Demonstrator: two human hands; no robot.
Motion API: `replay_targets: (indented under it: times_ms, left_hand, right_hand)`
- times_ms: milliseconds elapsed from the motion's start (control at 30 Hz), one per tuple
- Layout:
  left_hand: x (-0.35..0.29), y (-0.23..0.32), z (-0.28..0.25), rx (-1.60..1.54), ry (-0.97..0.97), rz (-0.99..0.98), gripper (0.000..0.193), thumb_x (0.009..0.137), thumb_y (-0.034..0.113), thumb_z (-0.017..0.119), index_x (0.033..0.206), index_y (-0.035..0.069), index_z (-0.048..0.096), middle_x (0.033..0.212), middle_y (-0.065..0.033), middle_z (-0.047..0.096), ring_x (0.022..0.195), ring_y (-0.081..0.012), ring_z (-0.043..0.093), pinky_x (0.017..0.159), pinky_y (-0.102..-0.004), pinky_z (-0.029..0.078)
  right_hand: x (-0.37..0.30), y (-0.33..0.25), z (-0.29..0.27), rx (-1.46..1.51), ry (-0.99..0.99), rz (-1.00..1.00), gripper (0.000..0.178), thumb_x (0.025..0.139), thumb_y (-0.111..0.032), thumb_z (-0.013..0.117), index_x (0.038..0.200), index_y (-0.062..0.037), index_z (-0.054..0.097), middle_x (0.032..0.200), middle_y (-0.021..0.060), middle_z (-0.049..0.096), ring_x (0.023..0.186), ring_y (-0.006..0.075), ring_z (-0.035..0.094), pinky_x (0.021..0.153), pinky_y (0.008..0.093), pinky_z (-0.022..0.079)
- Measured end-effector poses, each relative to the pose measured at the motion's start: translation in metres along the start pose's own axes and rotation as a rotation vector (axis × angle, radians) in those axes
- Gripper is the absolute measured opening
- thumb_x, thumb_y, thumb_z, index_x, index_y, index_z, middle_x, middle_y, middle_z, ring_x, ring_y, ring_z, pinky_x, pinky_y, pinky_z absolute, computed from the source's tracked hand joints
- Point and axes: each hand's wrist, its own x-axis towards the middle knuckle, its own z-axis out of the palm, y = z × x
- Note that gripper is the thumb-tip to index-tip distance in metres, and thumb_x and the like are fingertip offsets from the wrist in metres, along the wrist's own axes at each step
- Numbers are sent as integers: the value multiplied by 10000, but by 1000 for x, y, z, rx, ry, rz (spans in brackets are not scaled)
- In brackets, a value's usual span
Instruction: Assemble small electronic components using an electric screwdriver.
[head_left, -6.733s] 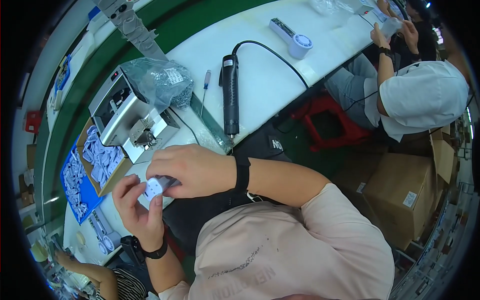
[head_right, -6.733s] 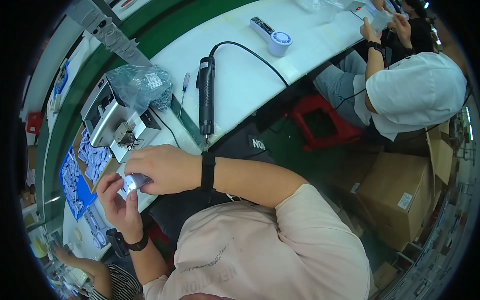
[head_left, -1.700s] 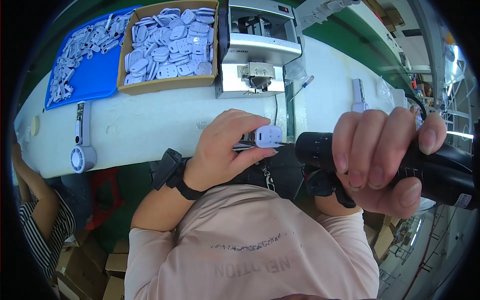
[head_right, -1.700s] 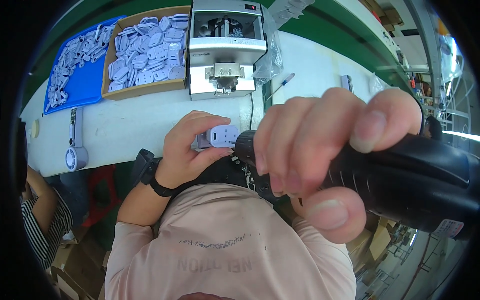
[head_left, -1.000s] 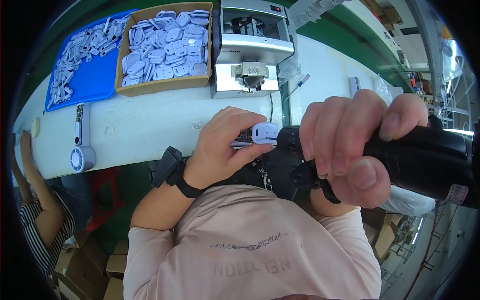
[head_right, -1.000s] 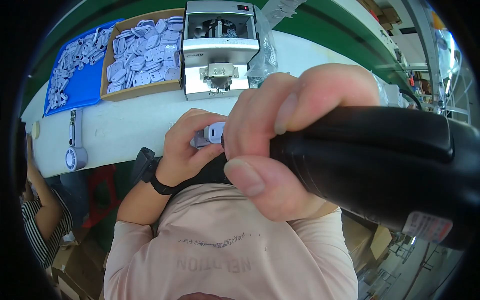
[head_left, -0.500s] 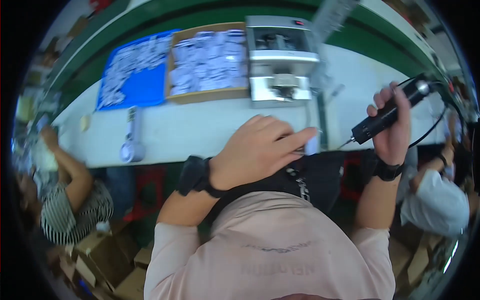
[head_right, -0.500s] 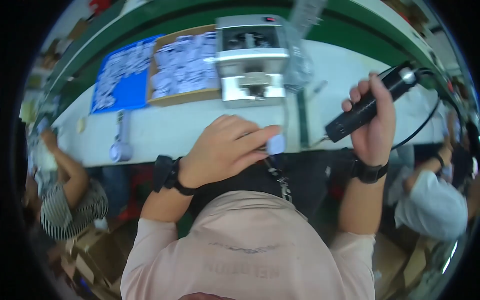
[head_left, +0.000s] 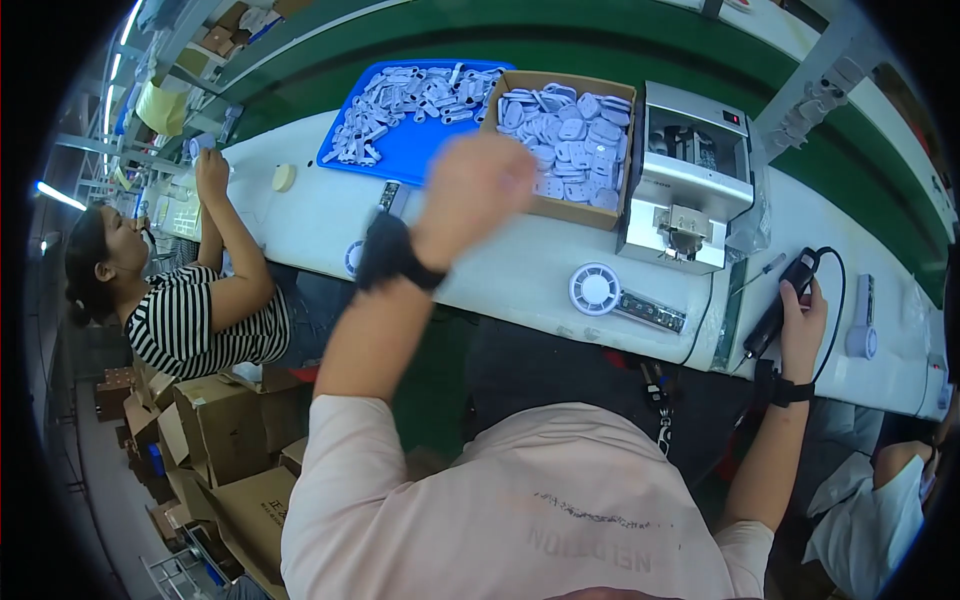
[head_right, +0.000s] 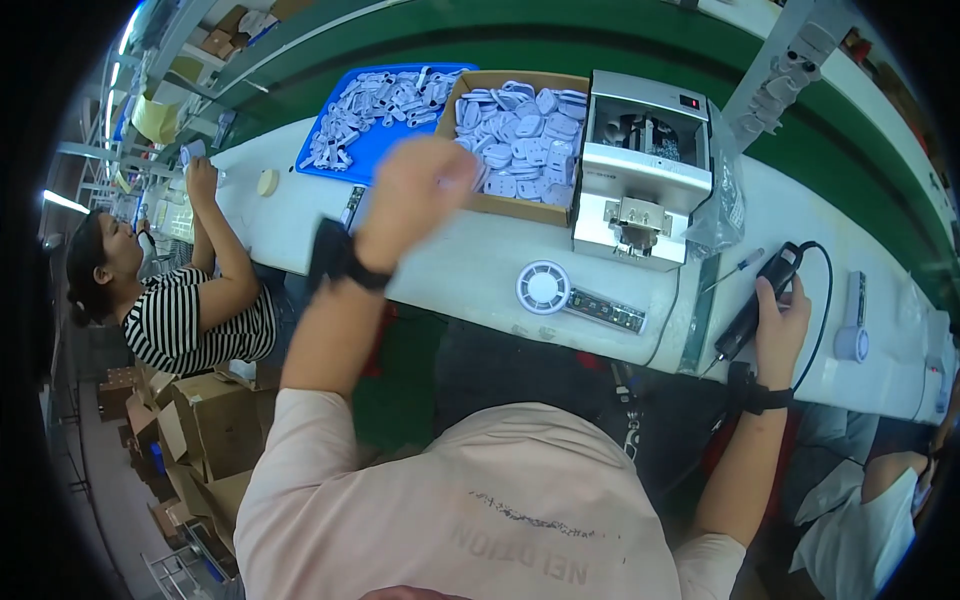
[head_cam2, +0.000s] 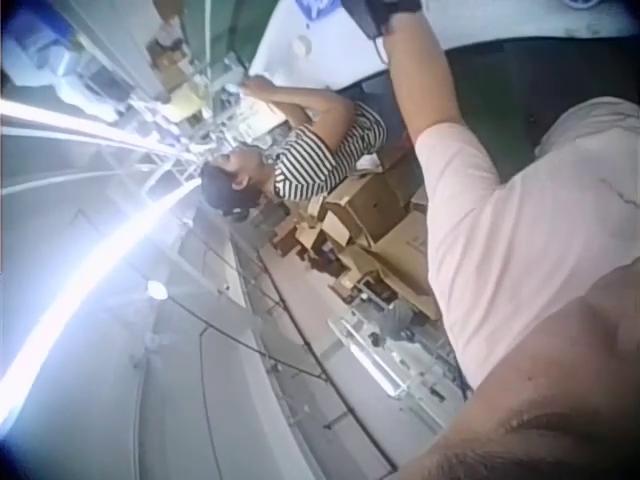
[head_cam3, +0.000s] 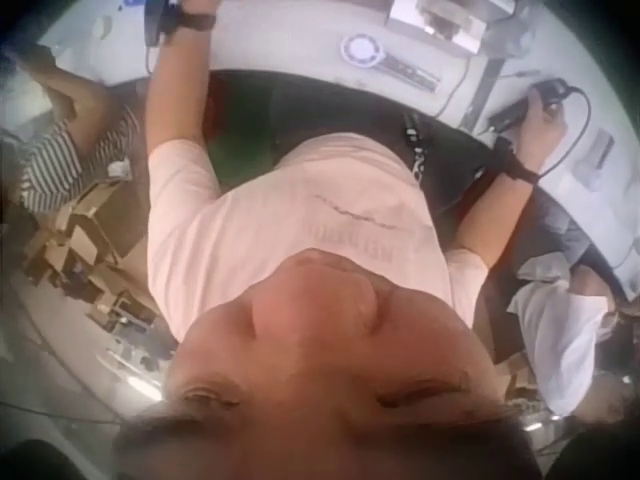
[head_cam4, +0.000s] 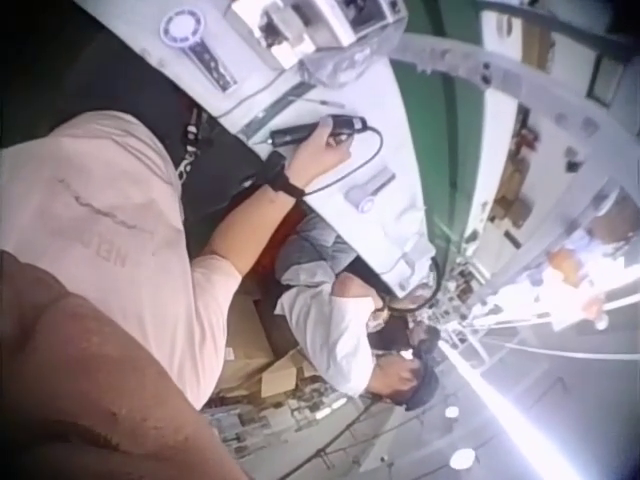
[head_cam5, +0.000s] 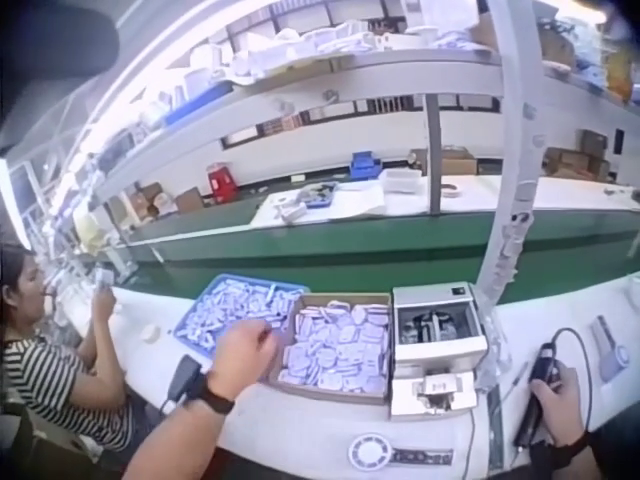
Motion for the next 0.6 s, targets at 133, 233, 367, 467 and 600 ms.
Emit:
replay_targets:
  times_ms: [133, 233, 367, 467, 600]
  left_hand:
    - [-1, -119, -7, 313, -130, -373, 191, 940, 216, 725, 1050, 64, 763, 920, -160, 750, 891, -388, 722, 792, -449, 582]
    - [-1, -157, 19, 522, -259, -342, 251, 956, 227, 697, 1156, 85, 752, 968, -191, 765, 956, -397, 741, 842, -485, 598]
    - [-8, -221, 26, 707, -479, -615, 287, 994, 250, 654, 1253, 139, 713, 1061, -220, 771, 1029, -429, 735, 895, -543, 576]
    - [4, -182, 10, 593, -432, -530, 296, 1009, 257, 650, 1263, 112, 694, 1081, -230, 771, 1023, -438, 732, 853, -529, 576]
    - [2, -136, -37, 318, -298, -538, 271, 1011, 221, 658, 1211, 54, 732, 991, -164, 777, 871, -315, 740, 773, -403, 565]
  right_hand:
    - [-3, 0, 1, -54, 90, -109, 631, 969, -341, 780, 1465, 8, 603, 1141, 114, 635, 943, 178, 595, 819, 309, 509]
    - [-29, -20, -7, -8, 151, -68, 636, 962, -326, 789, 1468, 4, 592, 1262, 144, 608, 1013, 204, 604, 865, 323, 512]
    - [-49, -44, -7, 207, 91, -171, 471, 998, -164, 749, 1437, -51, 624, 1300, 81, 640, 995, 141, 617, 817, 274, 517]
    - [-65, -62, -11, 201, 131, -182, 434, 1001, -113, 732, 1416, -43, 627, 1246, 59, 646, 998, 122, 612, 820, 269, 516]
    - [-83, -95, -8, 300, -33, -232, 417, 983, -62, 733, 1387, -34, 635, 1147, 34, 650, 983, 106, 607, 824, 263, 515]
